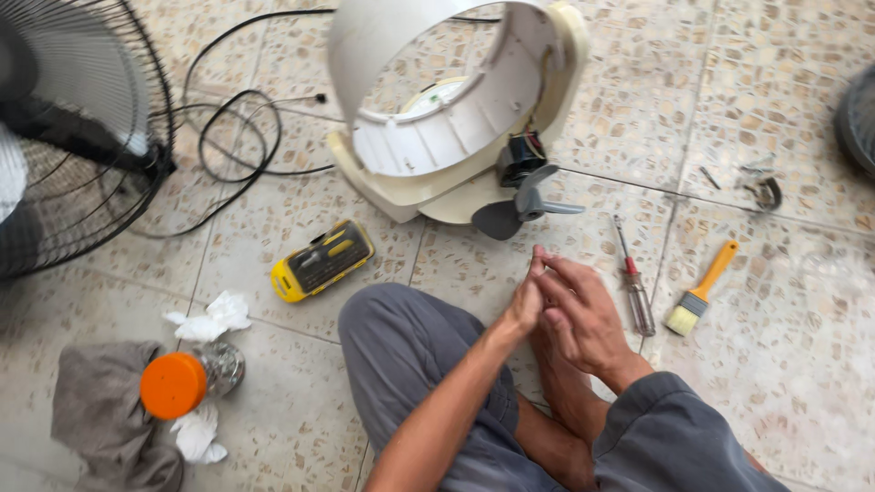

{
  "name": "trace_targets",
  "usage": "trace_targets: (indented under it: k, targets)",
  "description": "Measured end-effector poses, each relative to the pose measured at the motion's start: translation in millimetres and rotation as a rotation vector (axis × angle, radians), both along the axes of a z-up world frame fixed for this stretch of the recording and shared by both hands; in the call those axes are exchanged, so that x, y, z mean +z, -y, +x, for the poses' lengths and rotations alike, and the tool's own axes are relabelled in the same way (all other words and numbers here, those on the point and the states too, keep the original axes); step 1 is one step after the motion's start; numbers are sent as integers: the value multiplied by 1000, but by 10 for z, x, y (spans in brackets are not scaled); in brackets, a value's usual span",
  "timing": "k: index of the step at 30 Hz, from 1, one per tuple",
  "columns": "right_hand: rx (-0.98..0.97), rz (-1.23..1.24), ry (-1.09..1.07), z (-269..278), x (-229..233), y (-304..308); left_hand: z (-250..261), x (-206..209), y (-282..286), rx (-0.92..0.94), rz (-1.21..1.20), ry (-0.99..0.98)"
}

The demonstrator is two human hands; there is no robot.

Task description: The person sits on the floor and works on a disassembled electric fan. They use a screwdriver to tighten the fan blade onto the motor shaft, then apply lubricant from a small container to the motor shaft. The person continues to adjust the blade and motor assembly with the screwdriver.

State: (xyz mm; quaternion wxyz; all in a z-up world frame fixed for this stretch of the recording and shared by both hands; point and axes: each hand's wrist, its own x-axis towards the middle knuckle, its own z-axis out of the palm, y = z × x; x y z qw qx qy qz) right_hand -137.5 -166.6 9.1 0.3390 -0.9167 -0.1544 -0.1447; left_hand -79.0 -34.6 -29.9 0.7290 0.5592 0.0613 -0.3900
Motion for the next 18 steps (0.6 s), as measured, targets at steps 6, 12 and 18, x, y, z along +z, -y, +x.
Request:
trace_targets:
  k: [6, 12, 18]
  targets:
    - [139, -279, -284, 330, -432, 34, -474, 385, -404, 253, -423, -157]
    - [63, -207, -254, 341, -411, -29, -789, 1153, -1239, 286, 333, 236]
    - [223, -554, -352, 468, 96, -405, -909, 1601, -2159, 146, 915, 846]
